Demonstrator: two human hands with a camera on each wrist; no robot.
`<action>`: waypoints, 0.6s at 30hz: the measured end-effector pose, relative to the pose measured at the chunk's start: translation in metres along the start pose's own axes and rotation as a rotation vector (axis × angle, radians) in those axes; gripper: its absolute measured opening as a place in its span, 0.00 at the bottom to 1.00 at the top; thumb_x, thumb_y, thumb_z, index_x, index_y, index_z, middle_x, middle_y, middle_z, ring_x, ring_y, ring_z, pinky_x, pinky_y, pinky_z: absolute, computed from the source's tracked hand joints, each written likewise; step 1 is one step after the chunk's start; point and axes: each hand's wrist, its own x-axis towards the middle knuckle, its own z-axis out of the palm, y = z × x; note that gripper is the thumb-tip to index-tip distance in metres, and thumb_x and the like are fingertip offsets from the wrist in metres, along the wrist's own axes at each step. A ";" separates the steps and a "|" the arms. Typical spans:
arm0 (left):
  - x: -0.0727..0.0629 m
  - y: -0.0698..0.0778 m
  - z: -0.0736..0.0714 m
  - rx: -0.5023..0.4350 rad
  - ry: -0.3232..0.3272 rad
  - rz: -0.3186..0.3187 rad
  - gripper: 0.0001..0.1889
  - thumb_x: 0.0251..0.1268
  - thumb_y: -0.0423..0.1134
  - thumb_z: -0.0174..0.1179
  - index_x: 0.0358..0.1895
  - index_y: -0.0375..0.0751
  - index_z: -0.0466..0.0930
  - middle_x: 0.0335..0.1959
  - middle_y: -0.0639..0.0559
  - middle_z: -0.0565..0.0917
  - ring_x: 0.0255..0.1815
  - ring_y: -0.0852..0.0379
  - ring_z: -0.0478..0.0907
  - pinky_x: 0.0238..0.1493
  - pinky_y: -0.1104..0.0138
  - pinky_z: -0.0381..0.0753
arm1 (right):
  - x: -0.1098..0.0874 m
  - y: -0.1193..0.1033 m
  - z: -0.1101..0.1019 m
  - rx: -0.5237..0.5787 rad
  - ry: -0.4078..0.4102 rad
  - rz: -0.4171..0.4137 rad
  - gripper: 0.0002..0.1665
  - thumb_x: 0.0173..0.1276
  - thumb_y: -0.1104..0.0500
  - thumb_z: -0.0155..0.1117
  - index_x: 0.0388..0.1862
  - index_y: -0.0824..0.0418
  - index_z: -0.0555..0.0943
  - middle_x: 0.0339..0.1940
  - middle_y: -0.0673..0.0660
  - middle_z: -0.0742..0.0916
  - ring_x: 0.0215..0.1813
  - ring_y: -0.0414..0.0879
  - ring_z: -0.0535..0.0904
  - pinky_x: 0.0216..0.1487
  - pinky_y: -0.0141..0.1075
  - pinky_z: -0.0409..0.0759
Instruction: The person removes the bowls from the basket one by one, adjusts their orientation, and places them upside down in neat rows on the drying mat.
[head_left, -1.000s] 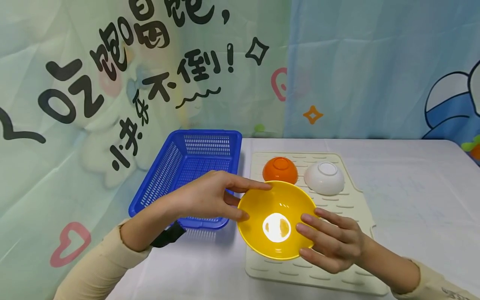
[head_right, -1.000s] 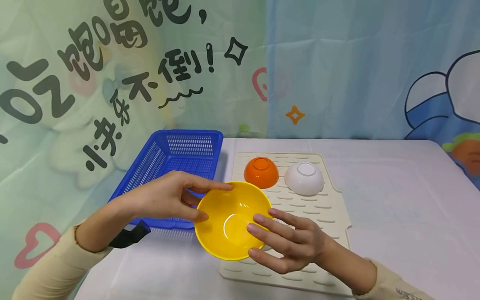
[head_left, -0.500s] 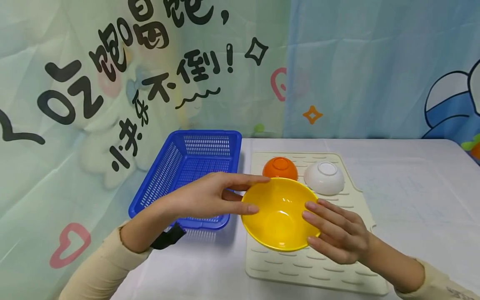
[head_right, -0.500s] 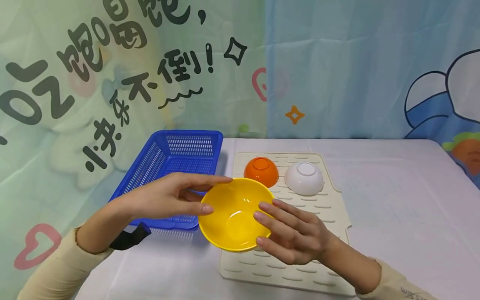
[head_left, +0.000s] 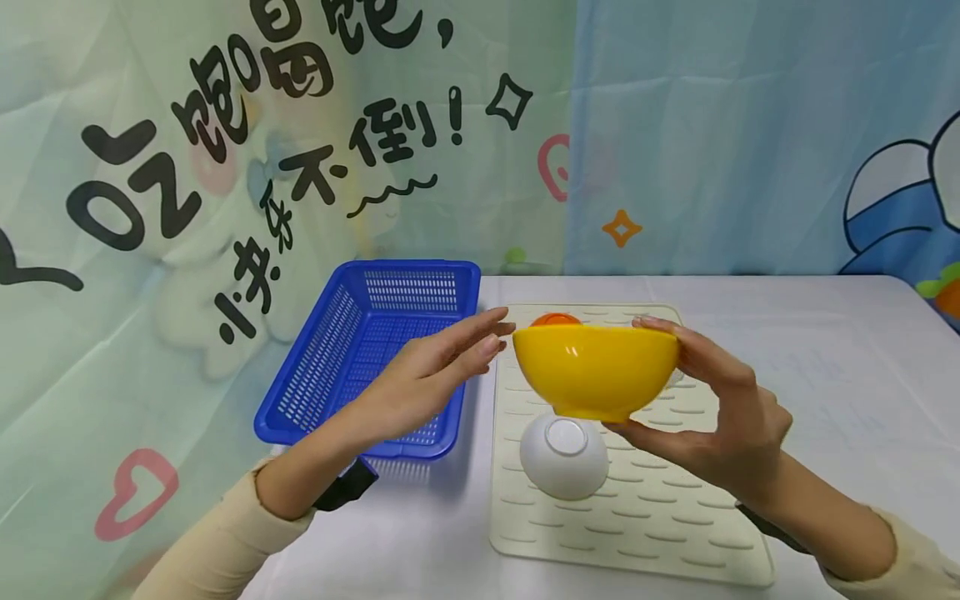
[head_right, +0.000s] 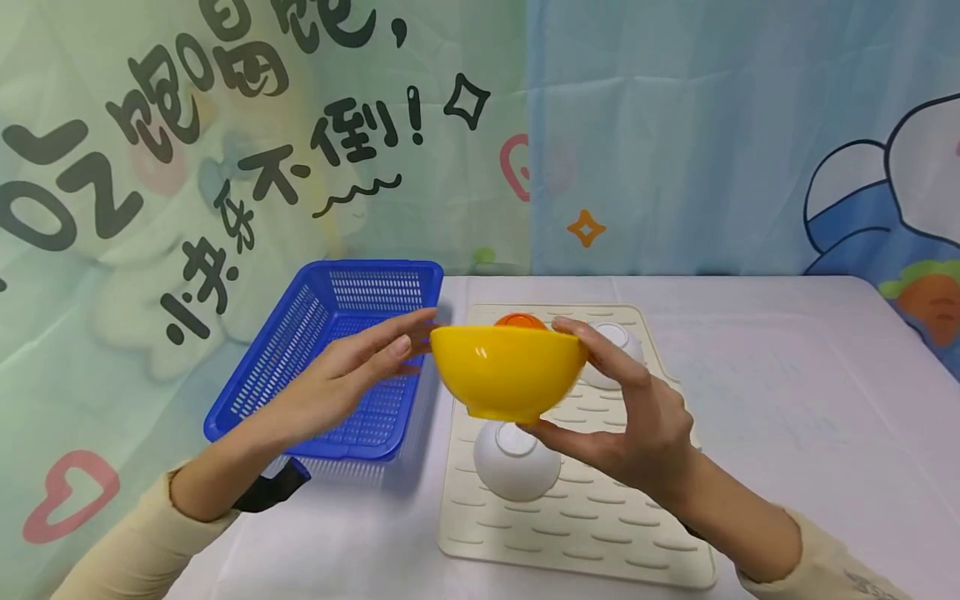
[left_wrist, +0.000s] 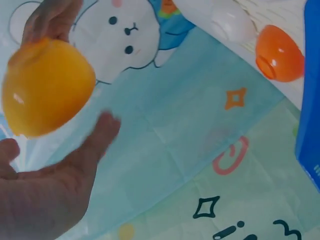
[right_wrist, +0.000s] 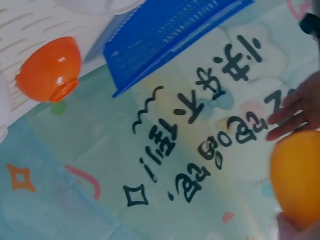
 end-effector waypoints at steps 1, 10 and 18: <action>0.000 -0.002 0.002 0.052 0.034 0.032 0.27 0.73 0.50 0.42 0.71 0.43 0.55 0.65 0.51 0.67 0.63 0.57 0.67 0.56 0.67 0.71 | 0.000 0.000 -0.004 -0.026 -0.036 0.074 0.41 0.54 0.44 0.69 0.46 0.80 0.69 0.46 0.69 0.81 0.52 0.44 0.79 0.51 0.27 0.73; 0.001 -0.017 0.015 0.383 0.149 0.250 0.40 0.61 0.55 0.57 0.73 0.49 0.48 0.71 0.55 0.56 0.70 0.60 0.53 0.65 0.56 0.59 | 0.010 -0.005 -0.026 0.087 -0.488 0.983 0.39 0.55 0.65 0.70 0.66 0.59 0.66 0.56 0.65 0.78 0.47 0.37 0.80 0.40 0.29 0.79; 0.002 -0.031 0.035 0.355 0.077 0.271 0.55 0.45 0.50 0.72 0.74 0.52 0.42 0.72 0.56 0.51 0.71 0.59 0.49 0.65 0.55 0.59 | 0.007 0.009 -0.028 0.363 -0.789 1.449 0.39 0.66 0.51 0.59 0.68 0.69 0.58 0.56 0.69 0.76 0.47 0.52 0.81 0.45 0.41 0.80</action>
